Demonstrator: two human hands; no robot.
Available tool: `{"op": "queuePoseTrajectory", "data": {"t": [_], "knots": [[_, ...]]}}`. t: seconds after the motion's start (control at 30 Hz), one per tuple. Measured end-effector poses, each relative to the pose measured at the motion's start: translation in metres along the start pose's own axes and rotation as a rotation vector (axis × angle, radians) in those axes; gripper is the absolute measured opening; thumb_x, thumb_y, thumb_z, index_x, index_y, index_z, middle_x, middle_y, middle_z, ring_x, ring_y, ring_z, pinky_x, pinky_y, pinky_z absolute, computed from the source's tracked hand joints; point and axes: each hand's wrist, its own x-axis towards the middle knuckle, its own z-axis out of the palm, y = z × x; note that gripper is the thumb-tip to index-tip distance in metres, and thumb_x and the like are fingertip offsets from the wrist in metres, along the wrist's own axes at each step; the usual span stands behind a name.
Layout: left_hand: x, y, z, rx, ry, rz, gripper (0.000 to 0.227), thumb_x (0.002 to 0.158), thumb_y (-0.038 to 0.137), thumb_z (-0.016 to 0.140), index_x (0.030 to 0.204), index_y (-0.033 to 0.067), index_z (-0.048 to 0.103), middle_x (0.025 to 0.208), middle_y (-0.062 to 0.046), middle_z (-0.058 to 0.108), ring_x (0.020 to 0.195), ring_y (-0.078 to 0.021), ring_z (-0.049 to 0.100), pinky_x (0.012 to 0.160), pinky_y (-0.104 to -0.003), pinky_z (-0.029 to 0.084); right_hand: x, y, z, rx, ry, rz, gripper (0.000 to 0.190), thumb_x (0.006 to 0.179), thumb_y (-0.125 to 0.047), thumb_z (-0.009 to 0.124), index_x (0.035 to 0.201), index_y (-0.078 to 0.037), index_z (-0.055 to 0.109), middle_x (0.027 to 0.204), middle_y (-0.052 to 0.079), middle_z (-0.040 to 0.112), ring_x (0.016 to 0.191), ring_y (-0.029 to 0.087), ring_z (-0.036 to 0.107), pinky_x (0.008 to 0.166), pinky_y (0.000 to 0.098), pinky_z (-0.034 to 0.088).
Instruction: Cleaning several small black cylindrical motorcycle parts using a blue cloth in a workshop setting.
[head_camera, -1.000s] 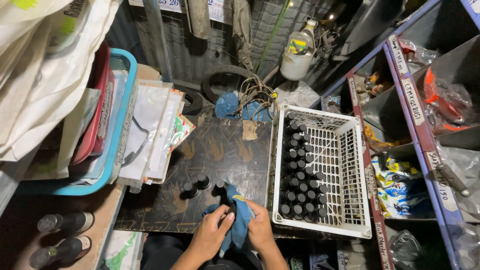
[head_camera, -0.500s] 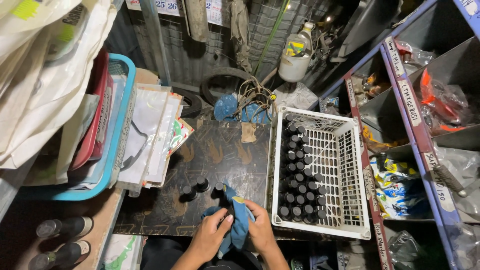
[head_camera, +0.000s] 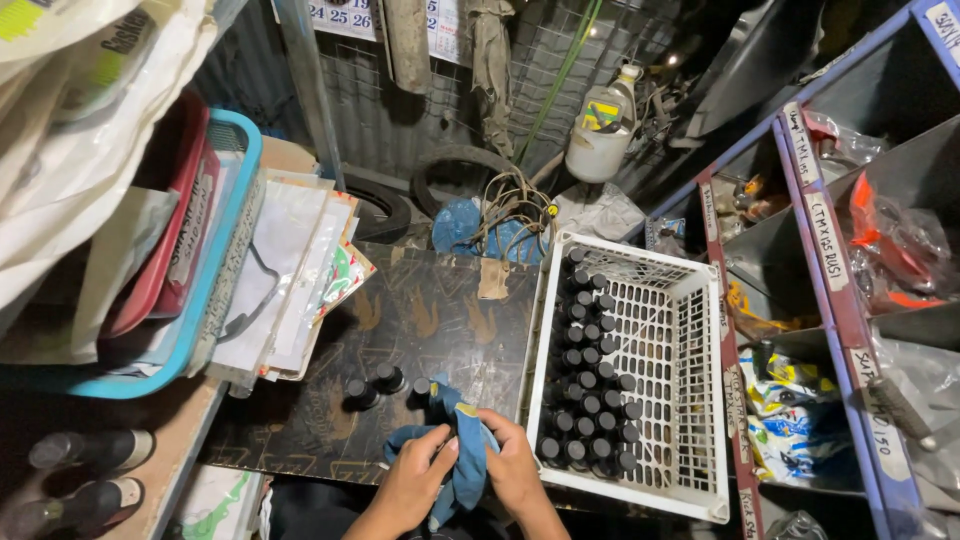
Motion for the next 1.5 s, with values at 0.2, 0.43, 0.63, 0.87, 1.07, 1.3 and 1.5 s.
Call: {"op": "queuePoseTrajectory", "data": {"t": [0.2,0.43,0.63,0.87,1.07,1.3,1.5], "knots": [[0.012,0.006,0.018,-0.062,0.002,-0.094,0.03,0.1,0.028,0.055,0.086,0.0034,0.065,0.065,-0.003,0.065,0.058,-0.0112,0.049,0.058,-0.031,0.043,0.016,0.002,-0.022,0.051,-0.05,-0.008,0.039,0.082,-0.018,0.071,0.113,0.005,0.076,0.102,0.01,0.078,0.09,0.015,0.065,0.084,0.0272,0.052],[0.006,0.003,0.02,-0.02,0.091,-0.056,0.028,0.098,0.029,0.054,0.094,0.0037,0.067,0.068,-0.003,0.07,0.059,-0.0116,0.054,0.059,-0.031,0.047,0.021,-0.004,-0.02,0.024,-0.13,0.022,0.036,0.084,-0.018,0.071,0.113,0.002,0.077,0.095,0.008,0.078,0.082,0.013,0.065,0.077,0.0253,0.052],[0.0,0.011,0.018,0.108,0.159,-0.088,0.03,0.097,0.034,0.053,0.098,0.0077,0.068,0.076,-0.004,0.077,0.061,-0.0181,0.064,0.064,-0.034,0.052,0.023,-0.017,-0.017,-0.023,-0.17,0.078,0.043,0.081,-0.022,0.072,0.117,0.001,0.077,0.102,0.009,0.079,0.09,0.015,0.068,0.085,0.0265,0.053],[0.001,0.015,0.028,0.266,0.237,-0.093,0.029,0.093,0.032,0.055,0.107,0.0093,0.067,0.086,-0.009,0.079,0.074,-0.0319,0.072,0.069,-0.041,0.053,0.023,-0.021,-0.018,-0.051,-0.19,-0.063,0.039,0.084,-0.025,0.066,0.111,0.002,0.076,0.098,0.007,0.076,0.088,0.015,0.064,0.082,0.0269,0.051],[0.008,0.022,0.029,0.221,0.207,-0.088,0.022,0.094,0.032,0.055,0.099,0.012,0.065,0.081,-0.007,0.079,0.07,-0.0308,0.07,0.067,-0.042,0.052,0.03,-0.018,-0.019,-0.103,-0.16,-0.075,0.039,0.086,-0.025,0.068,0.114,0.001,0.076,0.101,0.007,0.08,0.09,0.014,0.068,0.084,0.0266,0.053],[0.012,0.039,0.027,0.282,0.158,-0.185,0.025,0.095,0.034,0.053,0.097,0.0125,0.066,0.079,-0.006,0.08,0.066,-0.028,0.071,0.067,-0.041,0.052,0.034,-0.004,-0.025,-0.048,-0.135,-0.066,0.037,0.089,-0.022,0.065,0.116,0.002,0.076,0.104,0.007,0.079,0.092,0.013,0.066,0.085,0.0248,0.052],[0.014,0.041,0.025,0.26,0.142,-0.17,0.031,0.095,0.035,0.051,0.102,0.0102,0.068,0.082,-0.007,0.081,0.071,-0.0273,0.073,0.07,-0.04,0.054,0.035,-0.008,-0.025,-0.028,-0.139,-0.066,0.038,0.088,-0.023,0.067,0.115,0.003,0.076,0.095,0.007,0.077,0.081,0.012,0.064,0.074,0.0241,0.052]]}}
